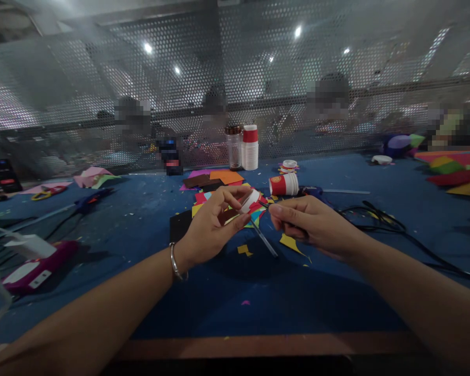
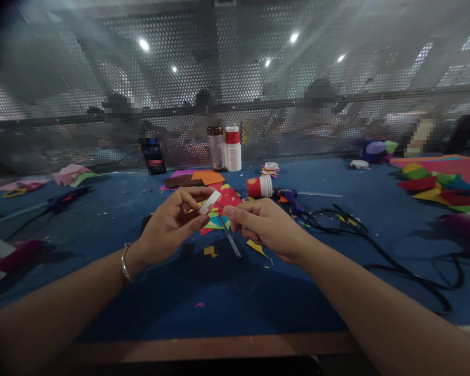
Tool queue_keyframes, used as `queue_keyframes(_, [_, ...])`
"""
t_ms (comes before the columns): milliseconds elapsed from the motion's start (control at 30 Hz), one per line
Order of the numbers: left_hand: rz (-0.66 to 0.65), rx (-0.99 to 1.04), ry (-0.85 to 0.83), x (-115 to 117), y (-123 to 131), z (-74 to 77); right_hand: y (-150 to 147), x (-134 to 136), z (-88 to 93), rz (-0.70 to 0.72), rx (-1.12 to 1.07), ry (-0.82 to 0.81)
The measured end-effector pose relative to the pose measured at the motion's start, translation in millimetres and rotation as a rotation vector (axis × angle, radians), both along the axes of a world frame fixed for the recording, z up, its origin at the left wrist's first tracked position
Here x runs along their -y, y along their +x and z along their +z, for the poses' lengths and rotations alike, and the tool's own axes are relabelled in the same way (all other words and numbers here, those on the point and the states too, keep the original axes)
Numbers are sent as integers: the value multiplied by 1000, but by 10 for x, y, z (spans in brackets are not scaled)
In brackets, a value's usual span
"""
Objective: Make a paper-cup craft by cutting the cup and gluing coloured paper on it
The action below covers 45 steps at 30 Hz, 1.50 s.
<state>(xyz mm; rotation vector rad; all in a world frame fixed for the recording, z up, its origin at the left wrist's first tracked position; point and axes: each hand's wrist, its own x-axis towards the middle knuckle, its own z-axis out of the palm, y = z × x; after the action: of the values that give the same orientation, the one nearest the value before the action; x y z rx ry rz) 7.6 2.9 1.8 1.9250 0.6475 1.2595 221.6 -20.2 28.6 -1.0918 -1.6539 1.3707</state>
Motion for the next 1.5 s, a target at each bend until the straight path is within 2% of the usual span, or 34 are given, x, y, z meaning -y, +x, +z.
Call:
queue_keyframes(667, [-7,-48,158,18,-14,12,14,-6,-14,43,54,48])
queue_keyframes(833, [3,-65,167,21,-18,11,11,0,-3,61,55,59])
queue_keyframes(1000, [-14,-58,134,30,-27,18,-7,0,-8,22,43,43])
queue_keyframes(1067, [-23,-44,94,22,-33,28,-5,-3,-13,9,60,42])
queue_keyframes(1167, [-13,9,-57,-17,-36,47,9,-5,-7,-14,133,110])
queue_keyframes(1367, [-39,70,-433,-70,1,69,35,0,5,-156,411,497])
queue_keyframes(1500, [-62,56,-498,-43,29,67,23,-11,-32,-177,484,574])
